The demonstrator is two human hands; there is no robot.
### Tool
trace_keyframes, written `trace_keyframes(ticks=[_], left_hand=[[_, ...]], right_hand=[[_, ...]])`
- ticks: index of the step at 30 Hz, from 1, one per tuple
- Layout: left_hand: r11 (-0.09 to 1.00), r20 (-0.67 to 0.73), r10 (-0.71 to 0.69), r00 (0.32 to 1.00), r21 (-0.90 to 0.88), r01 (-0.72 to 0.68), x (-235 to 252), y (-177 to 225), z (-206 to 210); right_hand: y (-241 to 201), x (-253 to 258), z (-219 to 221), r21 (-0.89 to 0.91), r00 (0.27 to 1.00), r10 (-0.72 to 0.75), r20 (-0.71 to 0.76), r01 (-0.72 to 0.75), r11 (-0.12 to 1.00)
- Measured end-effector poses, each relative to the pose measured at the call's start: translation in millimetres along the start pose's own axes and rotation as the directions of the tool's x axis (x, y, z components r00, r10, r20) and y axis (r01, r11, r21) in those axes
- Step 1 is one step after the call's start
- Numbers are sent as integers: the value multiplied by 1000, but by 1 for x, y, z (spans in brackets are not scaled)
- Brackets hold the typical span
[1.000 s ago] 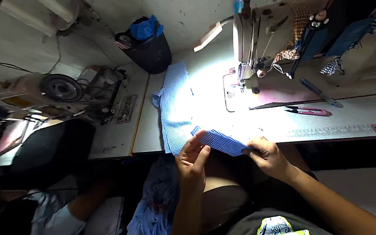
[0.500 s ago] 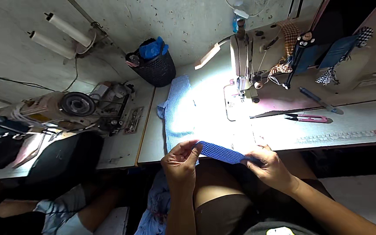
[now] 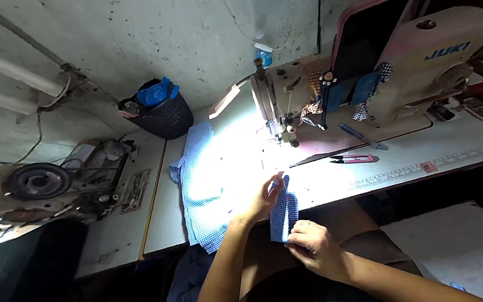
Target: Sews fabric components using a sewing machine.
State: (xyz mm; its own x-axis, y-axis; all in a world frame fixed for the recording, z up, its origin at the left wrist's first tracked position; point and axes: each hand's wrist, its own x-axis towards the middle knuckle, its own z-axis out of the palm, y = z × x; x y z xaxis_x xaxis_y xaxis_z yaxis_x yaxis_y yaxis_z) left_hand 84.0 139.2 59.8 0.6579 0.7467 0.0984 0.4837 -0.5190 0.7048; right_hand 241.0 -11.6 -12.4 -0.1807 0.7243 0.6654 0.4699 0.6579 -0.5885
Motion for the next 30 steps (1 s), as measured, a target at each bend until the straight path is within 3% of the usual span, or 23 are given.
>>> trace_keyframes(ticks=[4,9,17,30], left_hand=[[973,-50,76,996,224,-63,3,-15,6],[979,-57,107,993,180,-95,-4,-18,14],[946,-90,174,981,291,-141,-4,-16,21],[936,-100,165,981,330,-123,6,-18,17]], right_hand=[[2,9,5,18,1000,-9,23,8,1000],[-1,6,5,-76,998,-53,16,54,996],[-6,5,-3,-150,998,-52,24,55,987],[2,6,1,-65,999,18,-30,-20,998]])
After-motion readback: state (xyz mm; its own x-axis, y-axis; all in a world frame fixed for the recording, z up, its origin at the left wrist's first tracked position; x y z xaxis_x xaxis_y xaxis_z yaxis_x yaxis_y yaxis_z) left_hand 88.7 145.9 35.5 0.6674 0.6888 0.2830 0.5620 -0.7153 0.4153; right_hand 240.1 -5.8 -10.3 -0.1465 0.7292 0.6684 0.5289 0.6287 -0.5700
